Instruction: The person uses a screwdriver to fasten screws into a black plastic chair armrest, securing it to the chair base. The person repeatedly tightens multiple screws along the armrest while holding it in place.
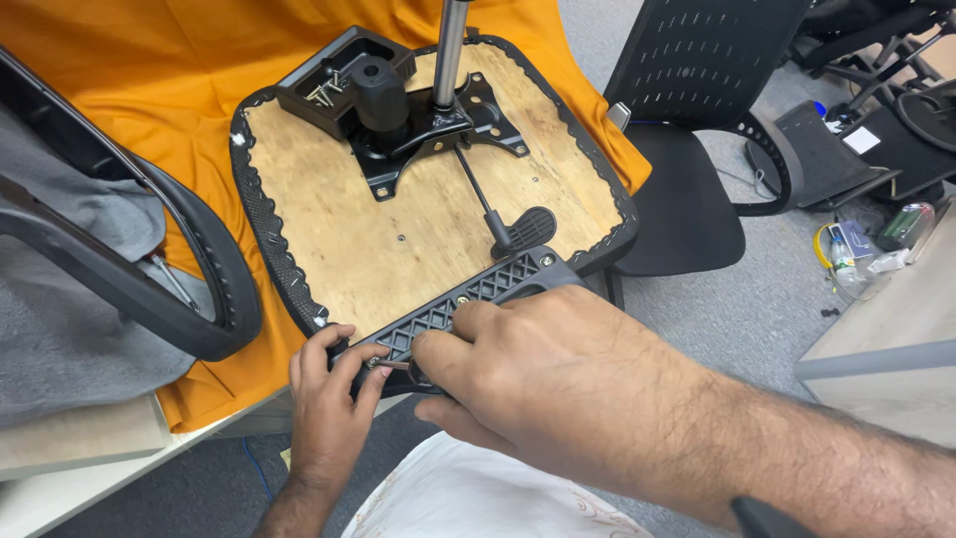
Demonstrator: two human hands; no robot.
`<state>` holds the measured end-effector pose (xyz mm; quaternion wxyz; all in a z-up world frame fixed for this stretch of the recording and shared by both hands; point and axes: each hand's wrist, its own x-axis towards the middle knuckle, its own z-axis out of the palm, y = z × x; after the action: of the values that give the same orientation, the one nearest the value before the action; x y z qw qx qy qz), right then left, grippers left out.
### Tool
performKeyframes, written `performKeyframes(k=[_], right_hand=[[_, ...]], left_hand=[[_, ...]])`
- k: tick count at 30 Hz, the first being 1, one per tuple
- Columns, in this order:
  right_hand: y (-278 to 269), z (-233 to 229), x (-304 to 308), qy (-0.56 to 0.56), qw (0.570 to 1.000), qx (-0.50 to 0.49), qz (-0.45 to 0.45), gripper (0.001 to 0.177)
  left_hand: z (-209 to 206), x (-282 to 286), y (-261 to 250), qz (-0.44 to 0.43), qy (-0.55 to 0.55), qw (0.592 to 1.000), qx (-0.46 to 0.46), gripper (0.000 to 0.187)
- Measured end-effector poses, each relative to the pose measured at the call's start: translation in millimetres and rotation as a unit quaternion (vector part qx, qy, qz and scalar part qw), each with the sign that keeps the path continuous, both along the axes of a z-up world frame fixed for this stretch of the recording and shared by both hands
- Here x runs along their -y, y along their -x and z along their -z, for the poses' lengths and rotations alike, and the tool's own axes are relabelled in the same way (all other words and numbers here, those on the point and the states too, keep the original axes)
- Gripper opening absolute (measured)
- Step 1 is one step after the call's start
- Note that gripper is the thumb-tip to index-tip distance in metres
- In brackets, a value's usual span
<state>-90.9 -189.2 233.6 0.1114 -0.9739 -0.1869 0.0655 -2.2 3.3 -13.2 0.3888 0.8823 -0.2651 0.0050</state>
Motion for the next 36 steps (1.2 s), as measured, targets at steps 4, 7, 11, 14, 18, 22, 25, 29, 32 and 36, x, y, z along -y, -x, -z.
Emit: performKeyframes(k=[4,7,11,14,18,22,25,29,32,36], right_hand=[[-3,-5,0,-0.016,0.999,-0.032,0.017,0.032],[-2,-6,3,-0.053,0.999,-0.011,-0.003,0.046],[1,-5,7,-0.095,0.99,0.075,-0.068,0.065],[0,-6,6,-0.068,0.991,0.059,-0.095,0.049],[-7,-11,0,0.048,0.996,-0.065,-0.039,0.03],[-10,-12,-5,0.03,0.995,-0.094,0.008,0.066],[-4,-9,1,-0.085,0.994,0.026,-0.063,0.063],[-6,2,7,-0.078,0.988,0.082,-0.107,0.036],[-5,7,11,-0.084,0.982,0.131,-0.106,0.032],[-8,5,10,-0.035,0.992,0.076,-0.095,0.033]], left_hand=[[7,0,-2,-0.001,-0.018,1.0,-0.009,0.024],[13,0,-3,-0.003,-0.026,1.0,0.01,0.03],[13,-1,-5,0.006,-0.035,0.999,0.019,0.036],[12,-2,-2,-0.001,-0.033,0.999,-0.006,0.032],[12,0,-4,-0.008,-0.021,1.0,-0.021,0.028],[13,-1,-5,-0.013,-0.065,0.998,-0.006,0.034],[11,1,-5,-0.005,-0.017,1.0,0.01,0.022],[8,0,-1,-0.019,-0.005,1.0,-0.008,0.024],[4,1,-3,-0.012,-0.004,1.0,-0.007,0.024],[1,1,-2,-0.014,-0.007,0.999,-0.032,0.022]])
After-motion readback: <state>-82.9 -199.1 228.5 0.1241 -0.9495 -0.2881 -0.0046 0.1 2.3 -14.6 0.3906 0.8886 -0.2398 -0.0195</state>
